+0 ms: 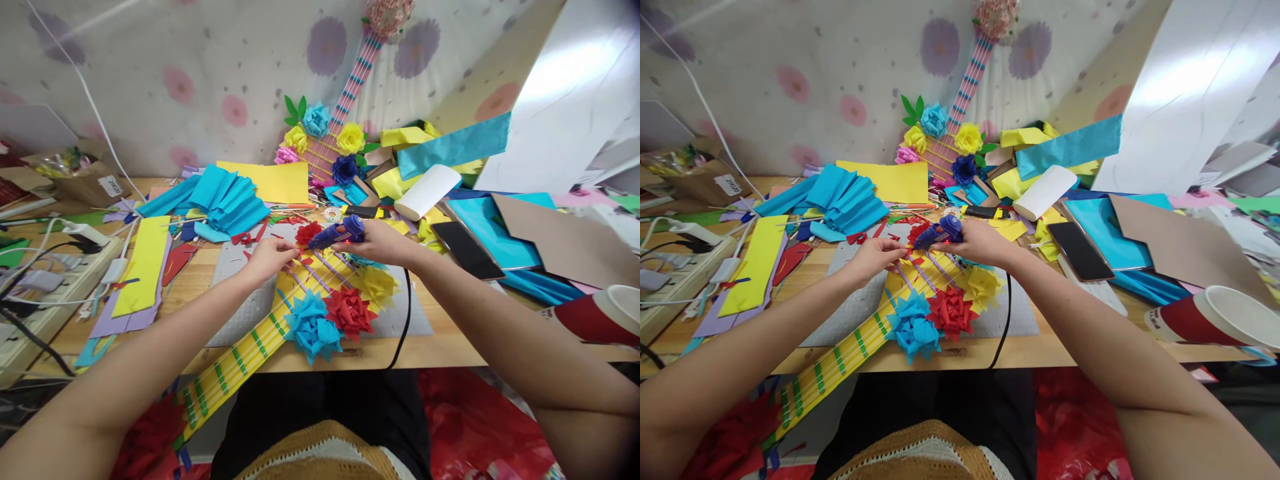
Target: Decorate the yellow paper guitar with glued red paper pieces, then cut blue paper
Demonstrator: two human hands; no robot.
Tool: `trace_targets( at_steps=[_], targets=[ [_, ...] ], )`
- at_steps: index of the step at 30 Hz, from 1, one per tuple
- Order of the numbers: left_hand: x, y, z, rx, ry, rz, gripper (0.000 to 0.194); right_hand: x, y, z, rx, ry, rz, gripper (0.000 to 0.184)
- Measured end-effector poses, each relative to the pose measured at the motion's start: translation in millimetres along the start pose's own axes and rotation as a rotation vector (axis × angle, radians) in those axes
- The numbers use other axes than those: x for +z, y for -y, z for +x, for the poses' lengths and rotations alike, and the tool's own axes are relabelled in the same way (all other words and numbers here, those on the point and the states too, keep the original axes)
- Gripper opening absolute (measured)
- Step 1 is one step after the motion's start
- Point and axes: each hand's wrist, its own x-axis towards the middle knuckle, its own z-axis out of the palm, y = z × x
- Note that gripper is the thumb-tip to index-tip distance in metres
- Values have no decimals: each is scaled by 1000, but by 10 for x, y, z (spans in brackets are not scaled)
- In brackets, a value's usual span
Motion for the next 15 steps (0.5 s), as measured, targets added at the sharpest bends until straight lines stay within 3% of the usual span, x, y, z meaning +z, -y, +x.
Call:
trace_targets(
  at_steps=[15],
  targets=[
    [-2,-25,-23,-8,-10,11,7,-15,-30,16,24,-14,-5,47]
  ],
)
